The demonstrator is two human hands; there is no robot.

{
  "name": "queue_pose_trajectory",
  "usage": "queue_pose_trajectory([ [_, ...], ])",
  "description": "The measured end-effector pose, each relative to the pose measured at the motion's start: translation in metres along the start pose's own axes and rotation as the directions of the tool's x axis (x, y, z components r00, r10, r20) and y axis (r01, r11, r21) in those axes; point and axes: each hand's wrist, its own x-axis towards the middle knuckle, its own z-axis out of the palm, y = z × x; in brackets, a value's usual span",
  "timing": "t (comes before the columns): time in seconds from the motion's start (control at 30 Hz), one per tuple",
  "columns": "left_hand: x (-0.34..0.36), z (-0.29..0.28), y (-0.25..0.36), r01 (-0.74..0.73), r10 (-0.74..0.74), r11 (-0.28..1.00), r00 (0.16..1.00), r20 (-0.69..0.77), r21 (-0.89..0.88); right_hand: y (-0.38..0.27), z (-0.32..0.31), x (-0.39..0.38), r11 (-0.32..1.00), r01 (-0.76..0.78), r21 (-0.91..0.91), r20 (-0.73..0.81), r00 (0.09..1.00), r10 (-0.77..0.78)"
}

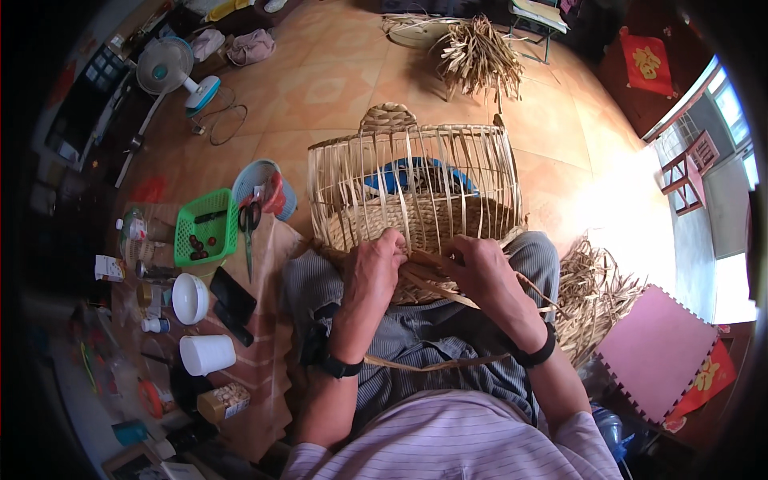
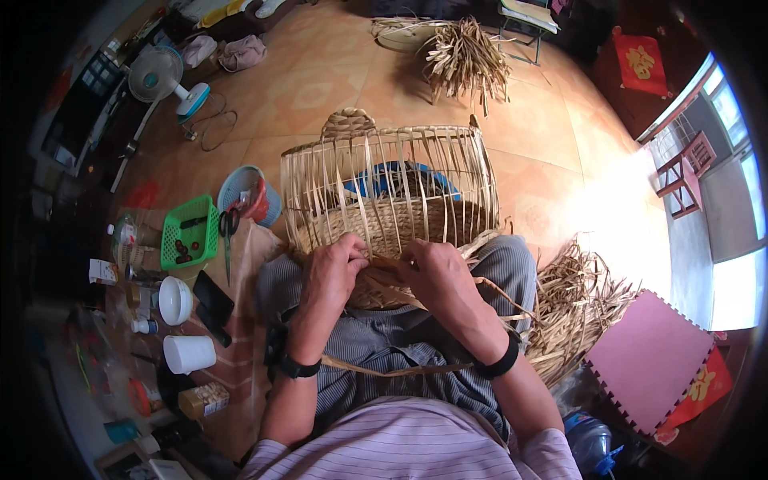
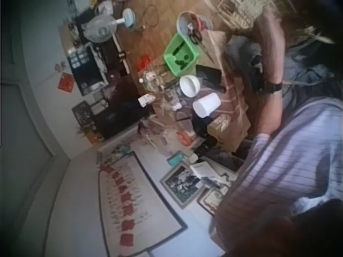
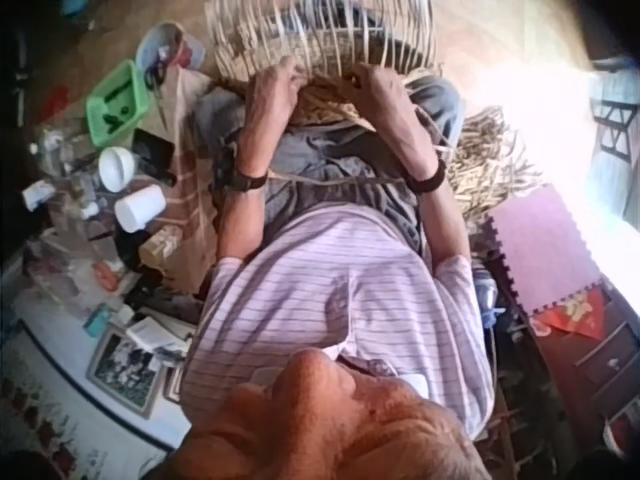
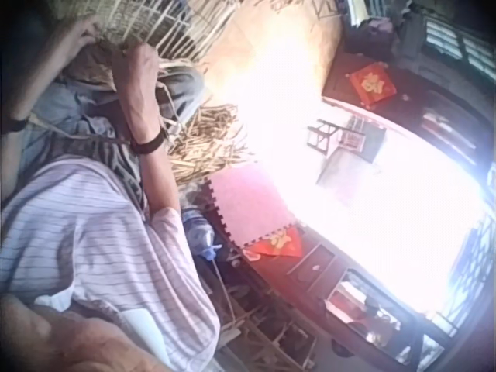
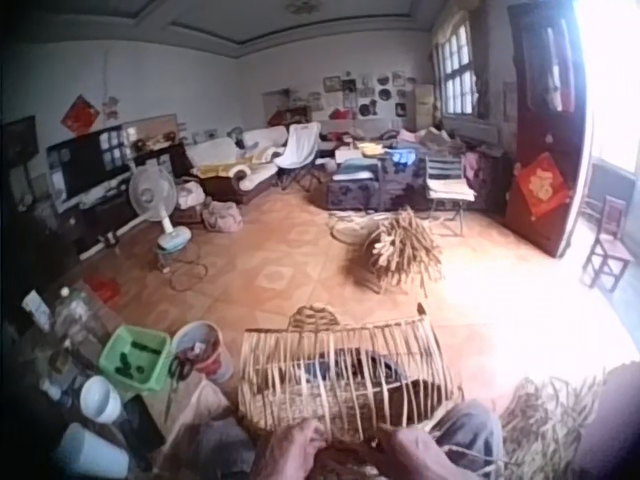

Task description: Weaving a basket using straw or bamboo strips.

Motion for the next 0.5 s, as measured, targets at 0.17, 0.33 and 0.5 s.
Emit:
queue_pose_trajectory([
  [0.17, 0.001, 0.006, -0.004, -0.115, 0.127, 0.983, 0.988, -0.084, 0.141, 0.004, 0.007, 0.007, 0.991, -0.009, 0.134, -0.004, 1.000, 0.010],
  [0.33, -0.003, 0.009, -0.005, -0.207, 0.232, 0.968, 0.953, -0.195, 0.140, 0.010, 0.016, 0.003, 0.993, 0.028, 0.111, -0.050, 0.999, -0.023],
  [0.5, -0.010, 0.012, -0.011, -0.202, 0.215, 0.976, 0.958, -0.191, 0.086, 0.011, 0.021, -0.006, 0.988, 0.083, -0.133, -0.045, 0.995, -0.090],
])
